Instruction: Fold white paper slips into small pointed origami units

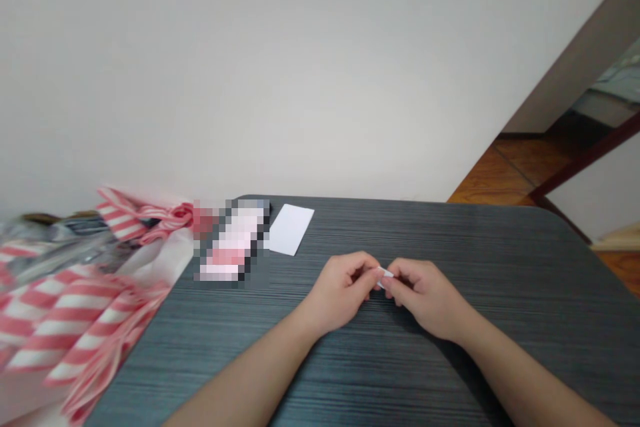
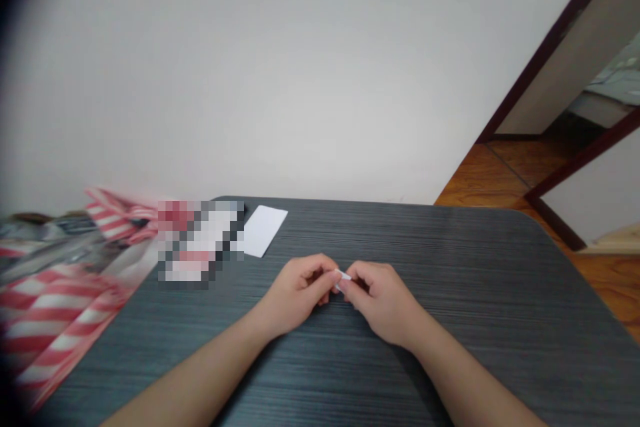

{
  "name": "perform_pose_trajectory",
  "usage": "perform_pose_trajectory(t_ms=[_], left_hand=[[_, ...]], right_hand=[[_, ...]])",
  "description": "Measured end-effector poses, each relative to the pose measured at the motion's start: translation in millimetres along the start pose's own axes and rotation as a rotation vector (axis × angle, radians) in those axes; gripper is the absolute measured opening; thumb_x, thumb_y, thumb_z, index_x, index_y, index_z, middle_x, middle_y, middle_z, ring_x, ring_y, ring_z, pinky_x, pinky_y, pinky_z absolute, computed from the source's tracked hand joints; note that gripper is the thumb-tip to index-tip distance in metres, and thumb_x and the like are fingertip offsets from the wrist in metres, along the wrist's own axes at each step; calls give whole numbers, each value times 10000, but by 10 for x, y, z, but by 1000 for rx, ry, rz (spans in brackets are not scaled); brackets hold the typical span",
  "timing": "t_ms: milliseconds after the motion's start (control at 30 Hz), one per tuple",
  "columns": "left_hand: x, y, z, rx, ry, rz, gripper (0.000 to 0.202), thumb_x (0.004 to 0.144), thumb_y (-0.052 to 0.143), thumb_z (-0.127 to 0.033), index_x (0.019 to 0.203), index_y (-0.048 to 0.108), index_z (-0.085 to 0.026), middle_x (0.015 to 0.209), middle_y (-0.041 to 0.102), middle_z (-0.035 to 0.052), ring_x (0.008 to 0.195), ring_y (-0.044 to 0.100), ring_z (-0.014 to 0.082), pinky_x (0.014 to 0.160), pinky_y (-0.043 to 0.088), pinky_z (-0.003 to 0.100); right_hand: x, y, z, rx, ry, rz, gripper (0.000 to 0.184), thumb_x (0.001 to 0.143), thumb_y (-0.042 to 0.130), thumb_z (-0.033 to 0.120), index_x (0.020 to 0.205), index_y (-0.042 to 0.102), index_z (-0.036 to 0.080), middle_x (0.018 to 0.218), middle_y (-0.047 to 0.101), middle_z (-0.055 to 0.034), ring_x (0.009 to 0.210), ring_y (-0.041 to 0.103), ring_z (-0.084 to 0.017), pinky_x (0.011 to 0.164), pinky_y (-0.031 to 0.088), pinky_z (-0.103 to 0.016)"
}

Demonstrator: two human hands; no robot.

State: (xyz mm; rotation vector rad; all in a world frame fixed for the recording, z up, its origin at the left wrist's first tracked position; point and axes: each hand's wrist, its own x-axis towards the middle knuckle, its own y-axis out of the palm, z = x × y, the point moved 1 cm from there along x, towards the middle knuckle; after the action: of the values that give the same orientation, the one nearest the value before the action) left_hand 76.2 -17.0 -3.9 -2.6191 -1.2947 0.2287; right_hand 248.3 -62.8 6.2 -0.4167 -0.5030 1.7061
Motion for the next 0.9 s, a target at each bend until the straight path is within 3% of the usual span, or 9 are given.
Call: perform_pose_trajectory(t_ms=[367,567,900], left_hand=[[-10,-18,-55,47,24,23,271,945,503,-303,742,603,-155,662,592,-14,565,532,89,551,396,192],[-2,4,-21,-24,-21,18,262,949,505,-369,839,611,-155,719,632,0,546,533,93,523,398,200],[-16,-34,-38,137,16,36,342,965,484,-341,699,600,-160,618,594,-18,568,529,94,565,382,199]], right_hand=[[-10,28,8,22,33,34,282,923,554,280,660,577,181,579,566,33,540,514,-113,536,371,-226],[-3,4,-25,56,49,-33,259,927,540,278,689,590,187,564,554,37,527,488,-115,524,360,-224],[10,22,-91,78,2,-71,228,930,543,276,734,618,187,607,551,31,563,487,-120,556,375,-238]])
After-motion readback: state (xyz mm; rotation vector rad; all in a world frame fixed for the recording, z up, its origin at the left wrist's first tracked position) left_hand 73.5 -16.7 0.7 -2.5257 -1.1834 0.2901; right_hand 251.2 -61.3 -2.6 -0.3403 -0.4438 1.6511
